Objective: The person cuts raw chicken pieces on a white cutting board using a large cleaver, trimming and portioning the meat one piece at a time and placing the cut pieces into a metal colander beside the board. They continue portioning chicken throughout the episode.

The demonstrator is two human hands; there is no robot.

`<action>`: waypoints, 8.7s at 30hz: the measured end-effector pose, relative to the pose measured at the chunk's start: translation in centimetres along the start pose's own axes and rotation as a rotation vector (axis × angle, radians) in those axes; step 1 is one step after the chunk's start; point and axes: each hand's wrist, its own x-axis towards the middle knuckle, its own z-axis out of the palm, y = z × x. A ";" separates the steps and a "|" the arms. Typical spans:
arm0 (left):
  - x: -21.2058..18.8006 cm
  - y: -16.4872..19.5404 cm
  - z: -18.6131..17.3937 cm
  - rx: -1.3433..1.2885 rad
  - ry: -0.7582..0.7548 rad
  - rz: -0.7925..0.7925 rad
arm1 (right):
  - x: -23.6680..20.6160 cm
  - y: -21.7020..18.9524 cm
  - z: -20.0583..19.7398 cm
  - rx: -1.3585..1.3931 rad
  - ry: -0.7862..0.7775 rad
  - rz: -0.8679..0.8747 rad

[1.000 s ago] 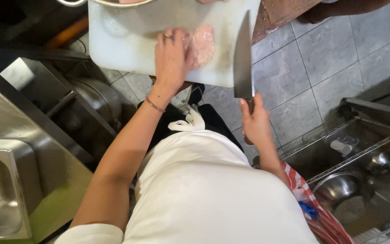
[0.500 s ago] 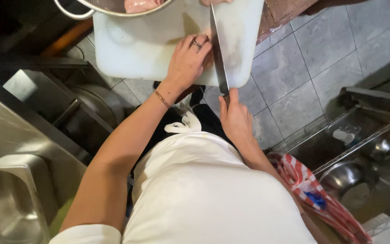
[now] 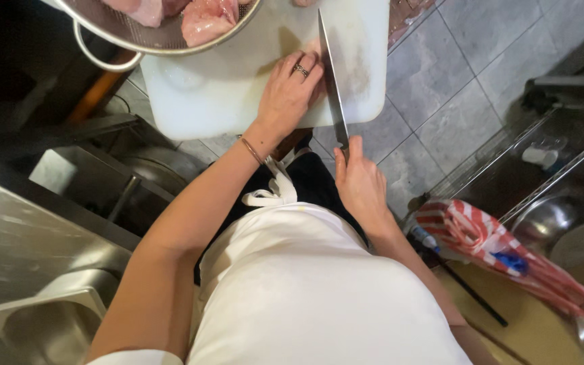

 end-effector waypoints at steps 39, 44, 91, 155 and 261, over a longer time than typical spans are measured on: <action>-0.4 -0.1 -2.1 -0.242 0.001 -0.140 | 4.9 -0.9 -1.5 0.068 0.016 -0.001; -0.7 -0.2 -1.3 -0.213 -0.030 -0.141 | 7.8 -1.3 -0.3 0.059 0.071 -0.020; -0.9 -0.6 -2.4 -0.245 -0.045 -0.129 | 2.2 -1.6 1.7 0.013 0.029 0.020; -2.0 -0.9 -4.4 -0.190 -0.053 -0.046 | 6.5 -4.4 2.4 0.132 0.147 -0.118; 2.3 -2.3 -9.0 -0.525 -0.434 -0.592 | 3.7 1.9 -5.9 0.735 0.082 0.128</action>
